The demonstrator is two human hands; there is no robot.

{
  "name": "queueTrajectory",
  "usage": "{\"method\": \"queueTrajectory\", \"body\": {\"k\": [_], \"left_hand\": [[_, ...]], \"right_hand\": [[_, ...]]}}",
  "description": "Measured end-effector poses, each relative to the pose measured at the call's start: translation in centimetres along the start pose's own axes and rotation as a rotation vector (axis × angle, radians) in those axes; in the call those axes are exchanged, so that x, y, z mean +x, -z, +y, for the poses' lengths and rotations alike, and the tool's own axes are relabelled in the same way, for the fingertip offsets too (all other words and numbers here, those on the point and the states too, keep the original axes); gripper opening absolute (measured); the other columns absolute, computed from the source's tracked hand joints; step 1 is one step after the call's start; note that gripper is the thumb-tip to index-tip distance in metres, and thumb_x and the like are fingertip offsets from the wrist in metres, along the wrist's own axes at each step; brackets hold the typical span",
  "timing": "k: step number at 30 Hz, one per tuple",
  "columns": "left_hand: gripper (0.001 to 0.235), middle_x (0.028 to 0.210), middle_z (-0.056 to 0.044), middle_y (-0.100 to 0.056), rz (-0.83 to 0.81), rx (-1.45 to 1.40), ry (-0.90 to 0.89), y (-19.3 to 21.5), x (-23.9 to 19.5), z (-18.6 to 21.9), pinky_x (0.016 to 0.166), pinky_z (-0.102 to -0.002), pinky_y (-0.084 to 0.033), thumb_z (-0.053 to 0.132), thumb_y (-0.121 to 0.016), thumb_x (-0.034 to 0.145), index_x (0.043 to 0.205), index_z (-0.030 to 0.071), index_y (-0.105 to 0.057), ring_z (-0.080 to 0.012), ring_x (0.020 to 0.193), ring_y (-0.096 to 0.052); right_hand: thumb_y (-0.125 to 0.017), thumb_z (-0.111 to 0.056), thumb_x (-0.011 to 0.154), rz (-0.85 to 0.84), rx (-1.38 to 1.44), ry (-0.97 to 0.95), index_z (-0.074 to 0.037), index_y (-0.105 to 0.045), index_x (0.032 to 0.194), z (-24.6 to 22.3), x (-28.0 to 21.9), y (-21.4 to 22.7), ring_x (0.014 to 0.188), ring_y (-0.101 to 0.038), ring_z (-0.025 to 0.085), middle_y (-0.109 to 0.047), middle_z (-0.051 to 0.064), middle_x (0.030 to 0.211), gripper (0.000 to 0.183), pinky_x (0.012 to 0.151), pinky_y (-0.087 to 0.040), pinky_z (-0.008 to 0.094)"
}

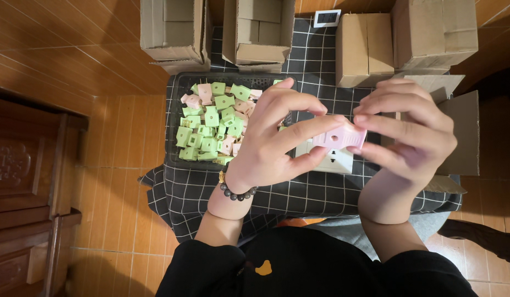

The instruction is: The person picks up small pink and green plastic electrical components from a black tray, inserts them into a white wall socket plate, and places the assembled unit into a cardboard box. This process is repeated multiple times throughout the video.

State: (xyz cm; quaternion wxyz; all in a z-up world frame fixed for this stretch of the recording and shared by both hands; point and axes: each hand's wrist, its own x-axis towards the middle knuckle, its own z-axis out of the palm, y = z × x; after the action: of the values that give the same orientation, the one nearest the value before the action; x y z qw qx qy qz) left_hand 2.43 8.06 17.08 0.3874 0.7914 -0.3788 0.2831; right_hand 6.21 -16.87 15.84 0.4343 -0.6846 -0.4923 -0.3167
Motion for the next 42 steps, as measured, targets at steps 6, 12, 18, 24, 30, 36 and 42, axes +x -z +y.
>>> {"method": "queueTrajectory", "body": {"k": [6, 12, 18, 24, 30, 36, 42], "left_hand": [[0.047, 0.117, -0.009, -0.072, 0.064, -0.063, 0.02, 0.2, 0.3, 0.1, 0.12, -0.053, -0.048, 0.04, -0.079, 0.095, 0.126, 0.006, -0.067, -0.0247, 0.108, -0.069], [0.059, 0.101, -0.004, -0.076, 0.116, -0.076, 0.078, -0.3, 0.2, 0.2, 0.115, -0.051, -0.05, 0.053, -0.086, 0.074, 0.109, 0.009, -0.073, -0.0208, 0.092, -0.07], [0.054, 0.108, -0.004, -0.077, 0.059, -0.063, 0.073, -0.1, 0.1, -0.5, 0.125, -0.051, -0.039, 0.051, -0.08, 0.086, 0.12, 0.01, -0.071, -0.0232, 0.104, -0.07], [0.038, 0.126, -0.002, -0.075, -0.004, -0.047, 0.063, 0.2, 0.3, -0.7, 0.132, -0.058, -0.028, 0.031, -0.085, 0.095, 0.124, 0.011, -0.07, -0.0263, 0.126, -0.065], [0.051, 0.132, 0.001, -0.074, -0.063, -0.022, 0.083, -1.4, 0.2, -1.8, 0.136, -0.063, -0.023, 0.013, -0.098, 0.093, 0.129, 0.014, -0.063, -0.0275, 0.138, -0.061], [0.044, 0.13, -0.004, -0.073, -0.005, -0.067, 0.055, -1.2, 0.3, -2.0, 0.134, -0.062, -0.028, 0.006, -0.091, 0.094, 0.129, 0.009, -0.065, -0.0288, 0.128, -0.064], [0.051, 0.117, -0.004, -0.077, 0.04, -0.082, 0.084, -1.0, -0.2, -1.9, 0.131, -0.061, -0.039, 0.036, -0.088, 0.091, 0.13, 0.012, -0.064, -0.0251, 0.114, -0.067]], "right_hand": [[-0.08, -0.031, 0.086, 0.029, 0.001, -0.033, 0.005, -0.074, 0.103, 0.3, -0.3, 0.0, 0.088, -0.069, 0.034, -0.071, 0.018, 0.096, 0.04, 0.09, -0.053, 0.049], [-0.073, -0.043, 0.08, 0.002, -0.052, -0.155, 0.002, -0.075, 0.09, -0.9, 0.2, -0.1, 0.083, -0.068, 0.03, -0.069, 0.015, 0.084, 0.046, 0.099, -0.05, 0.05], [-0.077, -0.033, 0.083, 0.001, -0.013, -0.139, 0.006, -0.074, 0.098, -0.9, 0.4, 0.0, 0.082, -0.068, 0.03, -0.071, 0.018, 0.088, 0.042, 0.095, -0.053, 0.049], [-0.083, -0.026, 0.087, 0.0, 0.013, -0.035, 0.003, -0.073, 0.107, 0.1, -0.4, 0.4, 0.088, -0.066, 0.032, -0.07, 0.017, 0.097, 0.037, 0.088, -0.057, 0.047], [-0.083, -0.022, 0.089, -0.018, 0.022, 0.056, -0.001, -0.074, 0.103, 0.1, 0.2, -0.3, 0.091, -0.065, 0.032, -0.071, 0.018, 0.102, 0.027, 0.086, -0.059, 0.045], [-0.085, -0.03, 0.089, -0.018, -0.015, 0.03, -0.005, -0.073, 0.113, 1.1, -1.1, 0.6, 0.098, -0.065, 0.029, -0.07, 0.015, 0.108, 0.037, 0.094, -0.057, 0.042], [-0.08, -0.028, 0.091, -0.007, -0.061, -0.112, 0.003, -0.074, 0.111, 0.1, -0.1, 0.8, 0.096, -0.062, 0.035, -0.071, 0.018, 0.103, 0.037, 0.092, -0.051, 0.047]]}}
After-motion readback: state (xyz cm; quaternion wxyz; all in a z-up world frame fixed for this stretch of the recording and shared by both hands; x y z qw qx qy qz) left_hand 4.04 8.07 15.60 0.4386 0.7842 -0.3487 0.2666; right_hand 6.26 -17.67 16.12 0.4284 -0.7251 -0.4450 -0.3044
